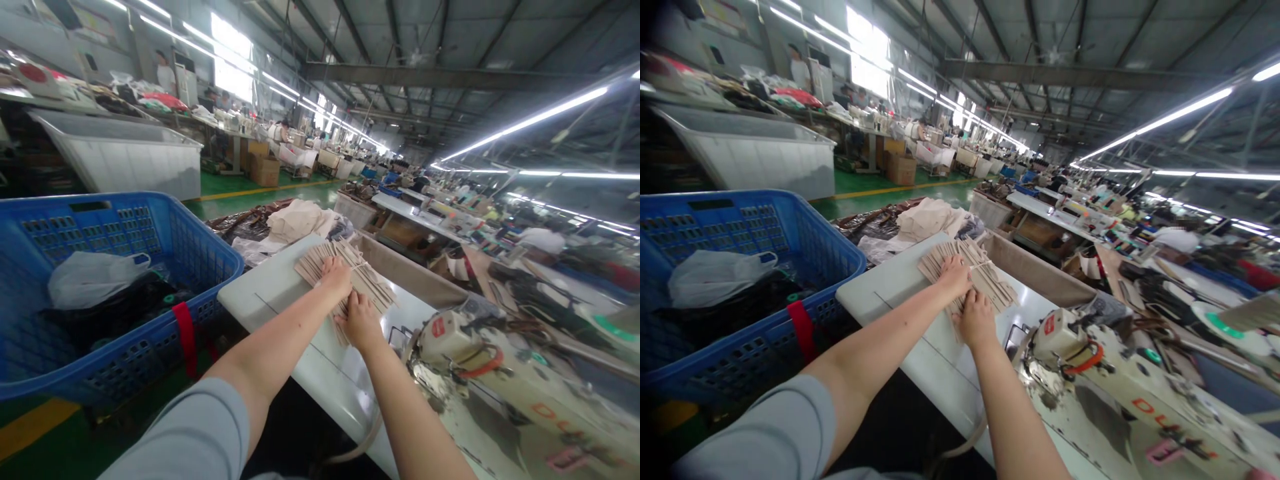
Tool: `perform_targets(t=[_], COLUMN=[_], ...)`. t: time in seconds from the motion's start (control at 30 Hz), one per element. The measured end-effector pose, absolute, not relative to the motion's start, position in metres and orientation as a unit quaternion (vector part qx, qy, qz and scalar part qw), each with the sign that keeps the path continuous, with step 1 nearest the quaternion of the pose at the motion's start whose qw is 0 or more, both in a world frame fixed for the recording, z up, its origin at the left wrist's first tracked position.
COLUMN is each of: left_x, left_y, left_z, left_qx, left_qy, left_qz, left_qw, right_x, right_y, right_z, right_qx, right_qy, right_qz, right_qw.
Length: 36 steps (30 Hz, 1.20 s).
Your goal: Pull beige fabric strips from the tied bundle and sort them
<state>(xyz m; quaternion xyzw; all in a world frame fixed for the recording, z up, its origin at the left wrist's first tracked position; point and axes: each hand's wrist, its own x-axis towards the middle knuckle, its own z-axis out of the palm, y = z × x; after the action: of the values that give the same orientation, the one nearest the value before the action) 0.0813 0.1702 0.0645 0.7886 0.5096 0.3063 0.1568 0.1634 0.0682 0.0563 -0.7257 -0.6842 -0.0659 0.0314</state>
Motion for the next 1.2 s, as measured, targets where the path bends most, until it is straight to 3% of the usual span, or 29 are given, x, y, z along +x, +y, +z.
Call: perform_targets(t=[0.3,0.87,1.07,1.2], left_x=[0.077,0.002,-0.023,-0.036], left_y=[0.176,0.123,0.122,0.109], left_z=[0.047,0.011,0.028,0.028], left_qx=[0.771,0.584,0.685,0.678], left_qy=[0.502,0.439,0.379,0.405], left_qz=[0.352,0.627,0.546,0.567], left_qw=[0.170,0.272,0.298,0.233], right_x=[0.147,0.089,0.096,0.118], right_y=[0.062,0.031,0.037,0.056], right_z=[0.054,0.056,0.079,0.092], right_qx=[-0.722,-0.693,-0.691,-0.694], right_qy=[-0.688,-0.718,-0.721,-0.713], right_qz=[-0.072,-0.059,0.044,0.099], right_qw=[0.034,0.023,0.028,0.026])
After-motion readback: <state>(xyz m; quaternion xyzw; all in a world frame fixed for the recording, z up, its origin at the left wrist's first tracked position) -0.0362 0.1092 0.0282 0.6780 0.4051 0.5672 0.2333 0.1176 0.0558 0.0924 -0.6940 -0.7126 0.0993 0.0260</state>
